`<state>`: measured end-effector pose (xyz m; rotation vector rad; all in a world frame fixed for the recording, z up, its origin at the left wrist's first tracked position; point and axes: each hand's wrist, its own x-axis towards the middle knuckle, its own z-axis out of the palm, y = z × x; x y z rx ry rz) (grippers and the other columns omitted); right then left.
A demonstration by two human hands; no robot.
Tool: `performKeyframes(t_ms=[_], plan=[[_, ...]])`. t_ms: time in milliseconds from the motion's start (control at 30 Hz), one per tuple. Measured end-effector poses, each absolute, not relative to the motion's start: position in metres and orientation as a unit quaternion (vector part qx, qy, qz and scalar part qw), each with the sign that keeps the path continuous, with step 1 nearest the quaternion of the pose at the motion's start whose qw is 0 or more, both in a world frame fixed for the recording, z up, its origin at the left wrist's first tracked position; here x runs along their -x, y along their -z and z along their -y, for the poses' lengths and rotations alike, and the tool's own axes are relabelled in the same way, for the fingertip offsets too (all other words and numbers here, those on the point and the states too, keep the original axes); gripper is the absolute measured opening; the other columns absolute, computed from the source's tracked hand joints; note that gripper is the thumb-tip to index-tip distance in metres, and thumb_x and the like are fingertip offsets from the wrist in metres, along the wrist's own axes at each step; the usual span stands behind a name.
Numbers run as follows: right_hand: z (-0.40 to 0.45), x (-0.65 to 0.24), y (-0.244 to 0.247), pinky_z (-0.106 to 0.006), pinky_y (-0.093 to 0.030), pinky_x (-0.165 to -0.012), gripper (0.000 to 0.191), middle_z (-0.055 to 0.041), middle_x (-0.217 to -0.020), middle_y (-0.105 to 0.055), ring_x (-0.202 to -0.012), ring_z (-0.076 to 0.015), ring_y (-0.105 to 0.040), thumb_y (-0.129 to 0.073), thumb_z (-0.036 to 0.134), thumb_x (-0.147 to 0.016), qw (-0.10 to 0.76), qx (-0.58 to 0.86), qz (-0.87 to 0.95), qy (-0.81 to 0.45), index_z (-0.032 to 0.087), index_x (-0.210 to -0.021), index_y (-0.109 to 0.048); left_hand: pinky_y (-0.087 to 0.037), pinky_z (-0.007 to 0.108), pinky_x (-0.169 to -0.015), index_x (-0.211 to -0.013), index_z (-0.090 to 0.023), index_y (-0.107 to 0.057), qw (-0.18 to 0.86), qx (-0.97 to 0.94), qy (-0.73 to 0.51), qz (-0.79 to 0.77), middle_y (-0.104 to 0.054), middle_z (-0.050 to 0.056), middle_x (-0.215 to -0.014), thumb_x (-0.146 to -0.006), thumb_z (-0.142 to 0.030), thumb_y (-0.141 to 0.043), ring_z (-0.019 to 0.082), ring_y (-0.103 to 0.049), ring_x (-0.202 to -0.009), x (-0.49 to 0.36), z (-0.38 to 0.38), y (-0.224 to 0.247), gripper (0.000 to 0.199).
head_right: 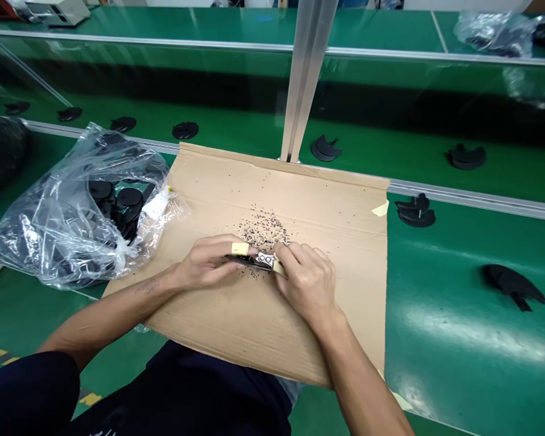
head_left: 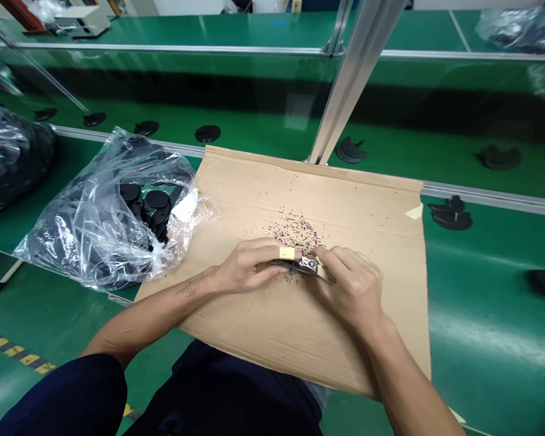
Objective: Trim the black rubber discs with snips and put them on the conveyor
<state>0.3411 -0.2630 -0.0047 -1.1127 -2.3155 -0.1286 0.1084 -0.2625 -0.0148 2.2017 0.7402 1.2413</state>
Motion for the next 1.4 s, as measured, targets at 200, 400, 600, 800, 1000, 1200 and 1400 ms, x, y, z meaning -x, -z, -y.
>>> performKeyframes(t_ms=[200,400,600,800,1000,1200,1400], plan=[[0.261,-0.340,0.005,-0.033,-0.032,-0.063,0.019,-0.0041,-0.075,-0.063,-0.070,-0.0194,-0.049,-0.056,0.016,-0.090,0.260,0.421,0.866,0.067,0.018,-0.105,-0.067,-0.058,0.028,-0.074,-0.123,-0.013,-0.065,0.248,-0.820,-0.431,-0.283,-0.071,0.010,-0.099,-0.094,-0.016,-0.063,0.015,-0.067,-0.087,-0.108,0.263,0.013,0.030],[0.258,-0.344,0.008,-0.034,-0.034,-0.064,0.022,-0.0053,-0.077,-0.065,-0.071,-0.0211,-0.052,-0.055,0.013,-0.087,0.249,0.447,0.858,0.043,0.018,-0.104,-0.068,-0.055,0.027,-0.071,-0.121,-0.013,-0.064,0.256,-0.811,-0.412,-0.327,-0.069,0.007,-0.094,-0.092,-0.018,-0.062,0.015,-0.064,-0.081,-0.105,0.263,0.011,0.029],[0.257,-0.342,-0.001,-0.033,-0.049,-0.070,0.020,-0.0056,-0.093,-0.069,-0.081,-0.0205,-0.064,-0.058,0.013,-0.089,0.378,0.425,0.801,-0.186,0.022,-0.106,-0.066,-0.053,0.028,-0.072,-0.101,-0.016,-0.066,0.234,-0.800,-0.418,-0.362,-0.068,0.005,-0.089,-0.089,-0.014,-0.060,0.016,-0.063,-0.083,-0.103,0.260,0.007,0.014],[0.262,-0.334,-0.009,-0.034,-0.052,-0.073,0.018,-0.0049,-0.090,-0.067,-0.082,-0.0201,-0.064,-0.059,0.011,-0.089,0.375,0.347,0.811,-0.287,0.023,-0.101,-0.062,-0.054,0.029,-0.074,-0.108,-0.016,-0.065,0.247,-0.812,-0.414,-0.330,-0.067,0.006,-0.093,-0.087,-0.011,-0.059,0.017,-0.063,-0.087,-0.107,0.261,0.010,0.022],[0.261,-0.337,-0.004,-0.033,-0.050,-0.072,0.025,-0.0042,-0.089,-0.066,-0.081,-0.0201,-0.063,-0.054,0.008,-0.085,0.352,0.350,0.823,-0.276,0.023,-0.103,-0.061,-0.053,0.028,-0.073,-0.111,-0.016,-0.064,0.244,-0.803,-0.425,-0.339,-0.068,0.005,-0.091,-0.093,-0.021,-0.064,0.016,-0.063,-0.084,-0.107,0.261,0.008,0.019],[0.264,-0.335,-0.003,-0.034,-0.050,-0.073,0.019,-0.0057,-0.091,-0.068,-0.083,-0.0206,-0.063,-0.057,0.013,-0.089,0.344,0.342,0.831,-0.273,0.023,-0.105,-0.060,-0.051,0.028,-0.071,-0.100,-0.014,-0.066,0.265,-0.794,-0.420,-0.351,-0.067,0.007,-0.089,-0.095,-0.027,-0.064,0.016,-0.062,-0.082,-0.106,0.261,0.012,0.014],[0.264,-0.335,0.001,-0.032,-0.043,-0.068,0.012,-0.0048,-0.084,-0.066,-0.076,-0.0187,-0.058,-0.056,0.013,-0.092,0.366,0.338,0.849,-0.173,0.020,-0.100,-0.061,-0.051,0.030,-0.074,-0.106,-0.013,-0.070,0.305,-0.782,-0.442,-0.317,-0.067,0.009,-0.088,-0.099,-0.054,-0.052,0.018,-0.062,-0.083,-0.106,0.260,0.009,0.045]])
